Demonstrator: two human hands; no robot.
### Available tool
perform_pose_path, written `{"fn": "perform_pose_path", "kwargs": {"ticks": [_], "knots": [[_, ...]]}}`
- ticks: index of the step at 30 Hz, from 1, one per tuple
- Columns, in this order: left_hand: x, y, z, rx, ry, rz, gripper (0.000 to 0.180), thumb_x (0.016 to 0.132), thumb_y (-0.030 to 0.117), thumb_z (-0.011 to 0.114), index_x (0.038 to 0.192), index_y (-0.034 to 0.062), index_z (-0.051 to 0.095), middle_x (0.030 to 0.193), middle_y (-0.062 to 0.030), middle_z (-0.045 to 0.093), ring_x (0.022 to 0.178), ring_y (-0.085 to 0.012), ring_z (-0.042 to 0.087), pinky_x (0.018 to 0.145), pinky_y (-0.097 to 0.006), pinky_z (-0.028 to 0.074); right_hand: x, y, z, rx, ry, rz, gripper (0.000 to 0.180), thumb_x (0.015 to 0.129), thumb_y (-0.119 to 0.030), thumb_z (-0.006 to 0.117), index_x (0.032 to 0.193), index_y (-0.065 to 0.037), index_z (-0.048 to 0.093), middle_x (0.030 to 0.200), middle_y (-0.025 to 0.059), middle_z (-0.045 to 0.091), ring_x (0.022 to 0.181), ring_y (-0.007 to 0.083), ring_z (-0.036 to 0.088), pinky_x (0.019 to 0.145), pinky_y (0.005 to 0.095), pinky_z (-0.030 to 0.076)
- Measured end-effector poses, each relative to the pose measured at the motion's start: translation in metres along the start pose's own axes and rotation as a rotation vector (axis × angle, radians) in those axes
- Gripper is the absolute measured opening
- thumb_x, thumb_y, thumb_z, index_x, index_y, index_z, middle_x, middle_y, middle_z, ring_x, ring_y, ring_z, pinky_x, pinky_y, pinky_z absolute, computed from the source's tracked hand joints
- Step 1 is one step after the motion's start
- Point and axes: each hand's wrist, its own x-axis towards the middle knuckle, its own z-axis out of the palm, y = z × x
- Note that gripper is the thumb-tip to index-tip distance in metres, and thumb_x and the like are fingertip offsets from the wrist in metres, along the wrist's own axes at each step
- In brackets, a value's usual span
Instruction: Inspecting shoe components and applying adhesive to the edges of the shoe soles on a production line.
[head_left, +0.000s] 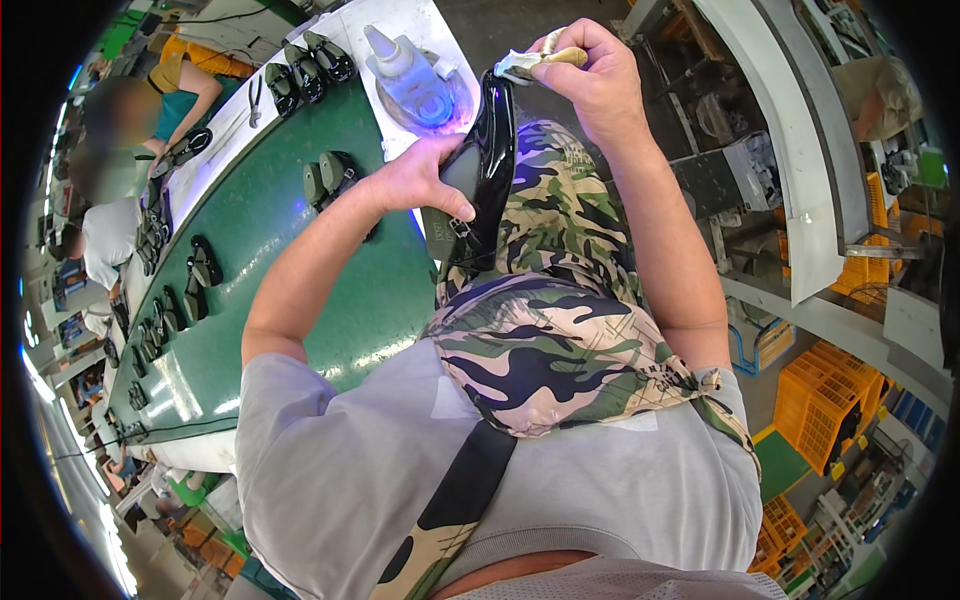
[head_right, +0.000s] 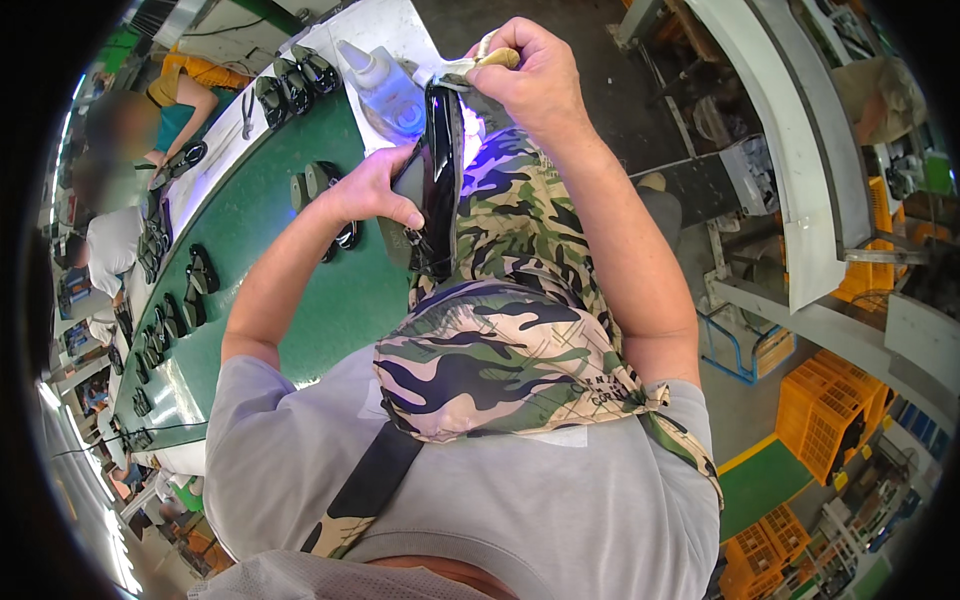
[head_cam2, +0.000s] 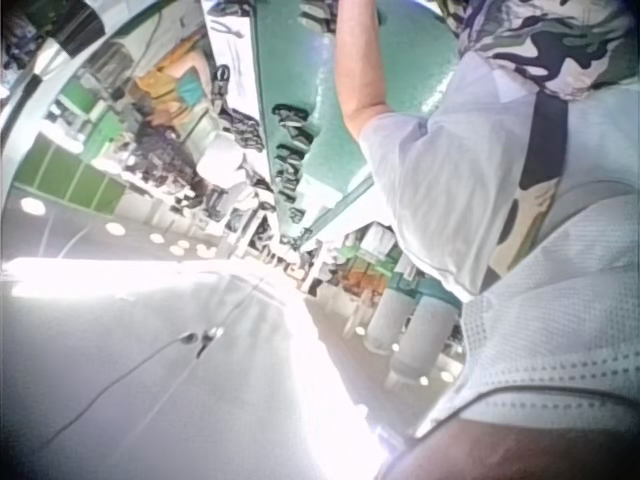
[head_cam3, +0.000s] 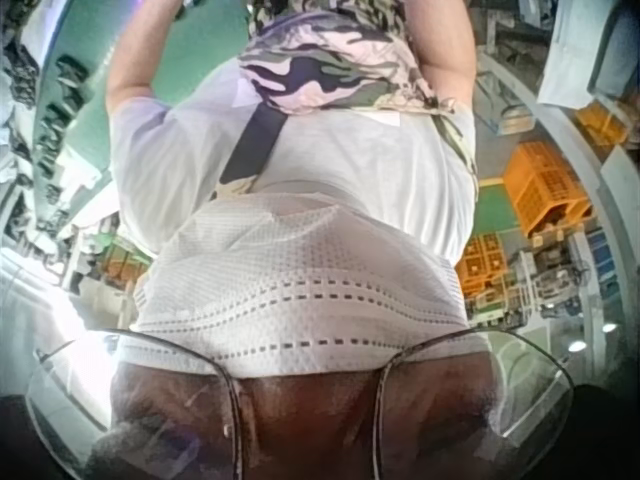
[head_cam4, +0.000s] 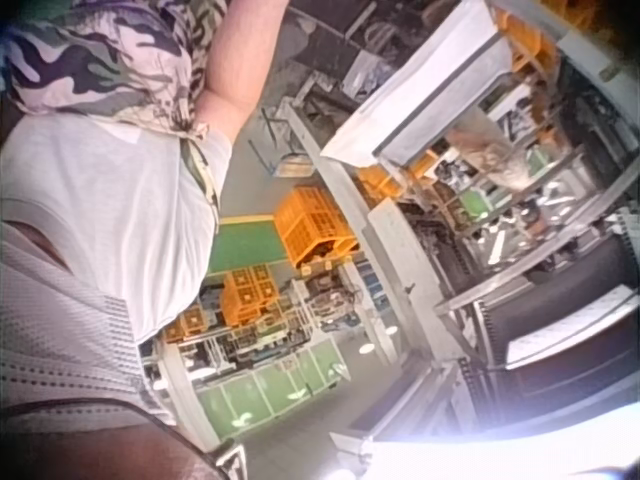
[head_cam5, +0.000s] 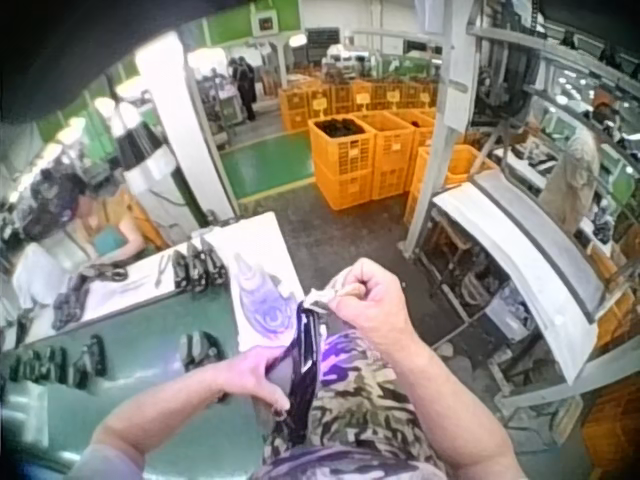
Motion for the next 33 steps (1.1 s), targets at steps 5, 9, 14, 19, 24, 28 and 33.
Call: {"fn": "perform_pose_path", "kwargs": {"ticks": [5, 9, 14, 19, 24, 28, 33], "knots": [[0.001, -0.004, 0.001, -0.182, -0.021, -0.114, 0.083, 0.056, 0.02, 0.092, 0.126, -0.0017, 0.054, 0.111, -0.0037, 0.064, 0.099, -0.0136, 0.058, 0.094, -0.029, 0.046, -0.007, 0.006, 0.003, -0.121, -0.06, -0.024, 0.016, 0.076, 0.007, 0.065, 0.079, -0.005, 0.054, 0.092, 0.0101, 0.065, 0.085, 0.0127, 0.06, 0.077, 0.0257, 0.049], [0.005, -0.006, 0.006, -0.333, 0.052, -0.117, 0.081, 0.057, 0.025, 0.088, 0.125, -0.0014, 0.055, 0.111, -0.0056, 0.065, 0.099, -0.0149, 0.061, 0.092, -0.03, 0.048, -0.016, 0.018, 0.004, -0.136, -0.065, 0.024, 0.015, 0.075, 0.006, 0.062, 0.077, -0.005, 0.052, 0.091, 0.0103, 0.064, 0.085, 0.0122, 0.059, 0.077, 0.0261, 0.048], [0.01, -0.02, 0.003, -0.5, 0.043, -0.172, 0.076, 0.064, 0.021, 0.084, 0.129, -0.0001, 0.052, 0.112, -0.0074, 0.066, 0.098, -0.017, 0.063, 0.092, -0.031, 0.049, -0.03, 0.026, 0.007, -0.145, -0.068, 0.062, 0.016, 0.074, 0.006, 0.061, 0.077, -0.005, 0.05, 0.09, 0.0106, 0.064, 0.086, 0.0128, 0.059, 0.077, 0.0278, 0.048], [0.023, -0.03, 0.002, -0.705, 0.067, -0.192, 0.062, 0.072, 0.018, 0.079, 0.126, 0.0008, 0.054, 0.111, -0.0078, 0.066, 0.098, -0.0186, 0.065, 0.091, -0.034, 0.052, -0.047, 0.043, 0.002, -0.036, -0.089, 0.143, 0.018, 0.074, 0.008, 0.062, 0.078, -0.005, 0.05, 0.091, 0.0112, 0.064, 0.087, 0.0141, 0.058, 0.079, 0.0287, 0.048], [0.038, -0.036, 0.005, -0.79, 0.145, -0.132, 0.052, 0.08, 0.015, 0.071, 0.127, 0.0006, 0.054, 0.108, -0.0093, 0.068, 0.096, -0.021, 0.068, 0.091, -0.037, 0.054, -0.067, 0.041, -0.013, -0.08, -0.089, 0.231, 0.019, 0.072, 0.003, 0.064, 0.075, -0.006, 0.048, 0.087, 0.0096, 0.062, 0.087, 0.0156, 0.058, 0.078, 0.0297, 0.046], [0.053, -0.037, 0.013, -0.836, 0.166, -0.108, 0.054, 0.078, 0.01, 0.072, 0.128, 0.0005, 0.054, 0.113, -0.0111, 0.066, 0.103, -0.0252, 0.066, 0.097, -0.04, 0.051, -0.085, 0.03, -0.032, -0.134, -0.067, 0.24, 0.021, 0.071, 0.001, 0.065, 0.073, -0.007, 0.045, 0.086, 0.0088, 0.062, 0.086, 0.0141, 0.057, 0.074, 0.0278, 0.045], [0.071, -0.046, 0.02, -0.9, 0.151, -0.112, 0.052, 0.08, 0.007, 0.07, 0.129, 0.0011, 0.053, 0.115, -0.0119, 0.065, 0.106, -0.0266, 0.065, 0.099, -0.041, 0.05, -0.108, 0.02, -0.053, -0.118, -0.01, 0.219, 0.021, 0.07, 0.002, 0.065, 0.071, -0.006, 0.046, 0.087, 0.0104, 0.063, 0.084, 0.0136, 0.057, 0.075, 0.0274, 0.045]]}}
